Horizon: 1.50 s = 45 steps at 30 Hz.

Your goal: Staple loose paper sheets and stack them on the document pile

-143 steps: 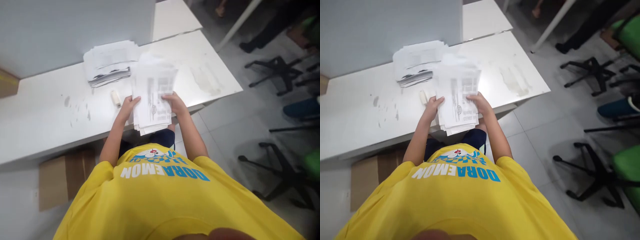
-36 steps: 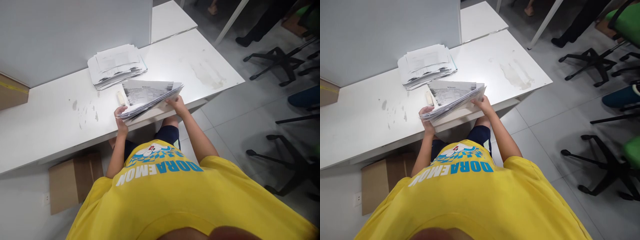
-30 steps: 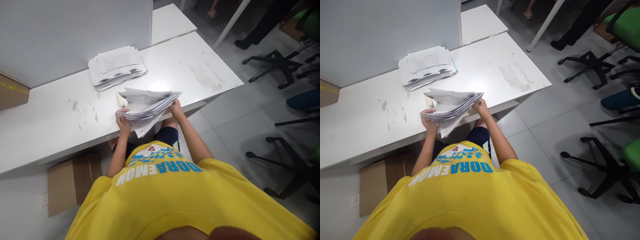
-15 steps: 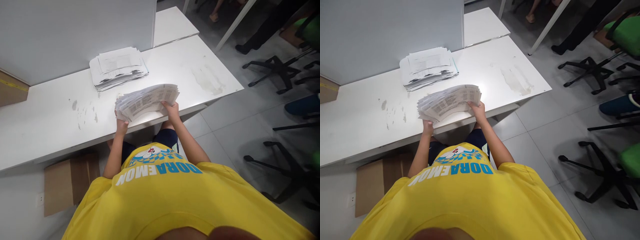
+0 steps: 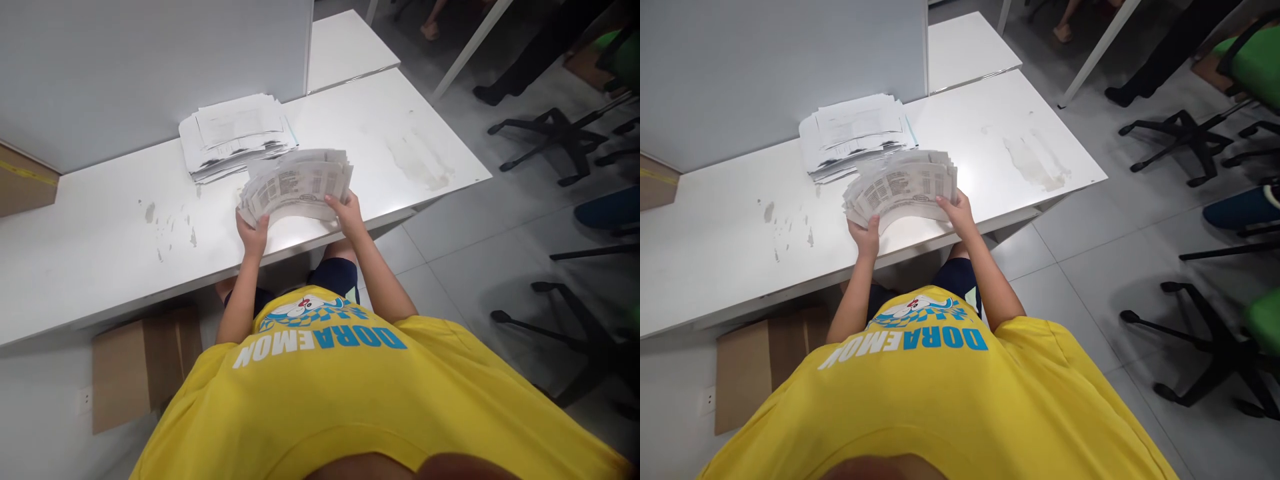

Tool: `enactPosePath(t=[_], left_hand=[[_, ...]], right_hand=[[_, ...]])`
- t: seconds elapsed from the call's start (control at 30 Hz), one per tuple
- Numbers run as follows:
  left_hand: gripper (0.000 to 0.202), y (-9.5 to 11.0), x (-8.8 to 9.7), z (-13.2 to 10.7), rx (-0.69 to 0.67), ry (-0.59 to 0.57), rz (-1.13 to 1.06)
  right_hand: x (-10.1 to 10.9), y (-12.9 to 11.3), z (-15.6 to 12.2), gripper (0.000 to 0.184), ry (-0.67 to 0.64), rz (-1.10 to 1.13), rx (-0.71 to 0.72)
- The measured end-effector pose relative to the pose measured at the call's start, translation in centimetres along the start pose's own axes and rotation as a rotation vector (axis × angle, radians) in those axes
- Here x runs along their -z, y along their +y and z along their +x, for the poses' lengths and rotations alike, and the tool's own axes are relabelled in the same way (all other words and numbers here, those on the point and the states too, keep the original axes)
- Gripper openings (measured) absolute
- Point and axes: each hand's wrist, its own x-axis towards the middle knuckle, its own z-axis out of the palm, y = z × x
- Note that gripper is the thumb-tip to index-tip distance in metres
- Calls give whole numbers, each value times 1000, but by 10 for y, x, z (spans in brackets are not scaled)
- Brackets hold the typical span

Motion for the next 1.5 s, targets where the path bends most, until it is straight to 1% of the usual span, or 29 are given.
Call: enactPosePath(t=[0.1,0.17,0.23,0.33,0.4,0.47,0.57,0.63,0.73,0.83,0.9,1.0,1.07,1.1,1.2,1.23,1.27,1.37,1.4,1.5], left_hand=[[84,-1,4,3,-18,44,-39],[85,-4,8,4,-4,23,-70],[85,-7,10,6,16,-4,-115],[81,-13,9,8,47,-34,-199],[78,-17,7,10,58,-51,-242],[74,-21,6,10,53,-64,-260],[65,-26,9,8,39,-62,-270],[62,-26,11,6,28,-48,-280],[66,-21,11,5,7,-25,-275],[75,-9,9,4,-31,-60,-213],[84,-1,9,4,-59,-83,-156],[95,11,8,4,-100,-60,-59],[104,16,8,5,-128,-62,-14],[108,18,7,6,-134,-88,-14],[117,17,6,10,-98,-233,-94],[117,16,6,11,-77,-257,-121],[115,15,5,11,-58,-251,-137],[106,14,7,8,-35,-166,-125],[102,15,9,7,-43,-168,-120],[86,18,12,4,-103,-237,-154]], right_hand=[[8,6,1,59,10,64,-36],[18,9,0,58,26,86,-50],[29,8,0,57,7,77,-54],[40,1,7,55,-22,55,23],[40,-7,14,58,-23,45,89],[35,-14,20,61,-37,27,120],[29,-18,22,62,-33,17,130],[29,-17,19,62,-12,21,118],[35,-14,14,63,16,6,101],[38,-14,14,65,24,-18,100],[36,-15,15,67,7,-24,93],[29,-14,13,70,11,-36,59],[25,-12,10,69,25,-34,37],[23,-11,8,68,33,-25,30],[23,-9,0,66,53,-4,19],[24,-9,-2,66,50,-6,13],[25,-9,-4,66,40,-12,6],[27,-9,-9,64,16,-21,-16],[28,-9,-10,64,16,-20,-20],[28,-9,-8,64,-3,-15,-23]])
